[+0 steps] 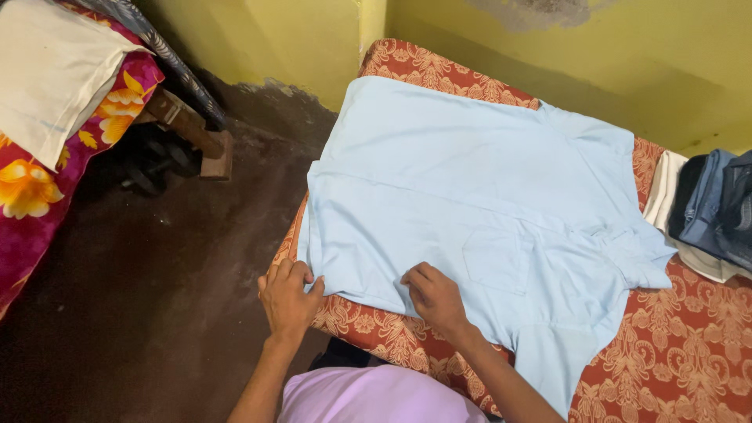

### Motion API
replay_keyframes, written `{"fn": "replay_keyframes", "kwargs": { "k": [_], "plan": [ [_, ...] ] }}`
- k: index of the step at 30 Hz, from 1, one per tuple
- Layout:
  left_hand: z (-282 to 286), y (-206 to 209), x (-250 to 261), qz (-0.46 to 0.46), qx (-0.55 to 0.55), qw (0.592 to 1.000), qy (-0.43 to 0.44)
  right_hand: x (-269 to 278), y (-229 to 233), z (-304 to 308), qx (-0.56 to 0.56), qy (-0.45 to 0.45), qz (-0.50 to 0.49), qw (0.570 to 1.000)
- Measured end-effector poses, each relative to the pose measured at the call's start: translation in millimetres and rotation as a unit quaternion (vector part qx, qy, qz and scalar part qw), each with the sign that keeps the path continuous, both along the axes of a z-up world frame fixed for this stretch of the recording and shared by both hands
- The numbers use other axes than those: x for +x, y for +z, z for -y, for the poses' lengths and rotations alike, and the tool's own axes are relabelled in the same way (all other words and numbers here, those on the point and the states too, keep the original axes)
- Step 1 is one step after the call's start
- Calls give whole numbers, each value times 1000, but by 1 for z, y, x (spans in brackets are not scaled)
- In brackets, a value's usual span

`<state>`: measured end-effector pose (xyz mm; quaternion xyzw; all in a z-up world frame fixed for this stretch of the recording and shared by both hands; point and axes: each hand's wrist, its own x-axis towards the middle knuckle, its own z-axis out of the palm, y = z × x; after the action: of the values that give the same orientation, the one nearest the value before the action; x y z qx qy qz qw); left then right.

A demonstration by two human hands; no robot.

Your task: The person smooths out a shirt on a patterned surface, aligns the button plackets, and fastens the buttons one by one from top to bottom.

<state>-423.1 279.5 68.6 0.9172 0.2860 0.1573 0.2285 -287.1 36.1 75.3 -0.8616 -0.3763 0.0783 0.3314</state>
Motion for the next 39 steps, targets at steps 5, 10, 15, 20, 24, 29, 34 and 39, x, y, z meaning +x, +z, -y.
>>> {"fn": "replay_keyframes", "kwargs": {
  "k": [5, 10, 15, 20, 24, 29, 34, 39],
  "plan": [
    [-19, -35, -19, -17, -149, 986, 79, -28, 6, -3, -34, 61, 0, 998],
    [-62, -69, -33, -5, -449, 887, 106, -42, -2, -4, -28, 20, 31, 999],
    [-76, -46, -32, -53, -587, 802, 101, -55, -9, -9, -39, -18, 44, 998],
    [-57, -7, -25, -93, -460, 878, 90, -64, -2, -10, -37, -52, 43, 997],
    [-47, -16, -34, -179, -377, 904, 95, -66, 3, -11, -16, -48, 69, 996],
    [-54, -42, -50, 23, -567, 818, 100, -66, 5, -6, -7, -52, 85, 995],
    [-71, -31, -60, 59, -628, 774, 63, -68, 5, -3, 5, -46, 94, 995],
    [-84, -30, -58, 33, -648, 761, 12, -70, 5, 0, 15, -36, 82, 996]
  ]
}}
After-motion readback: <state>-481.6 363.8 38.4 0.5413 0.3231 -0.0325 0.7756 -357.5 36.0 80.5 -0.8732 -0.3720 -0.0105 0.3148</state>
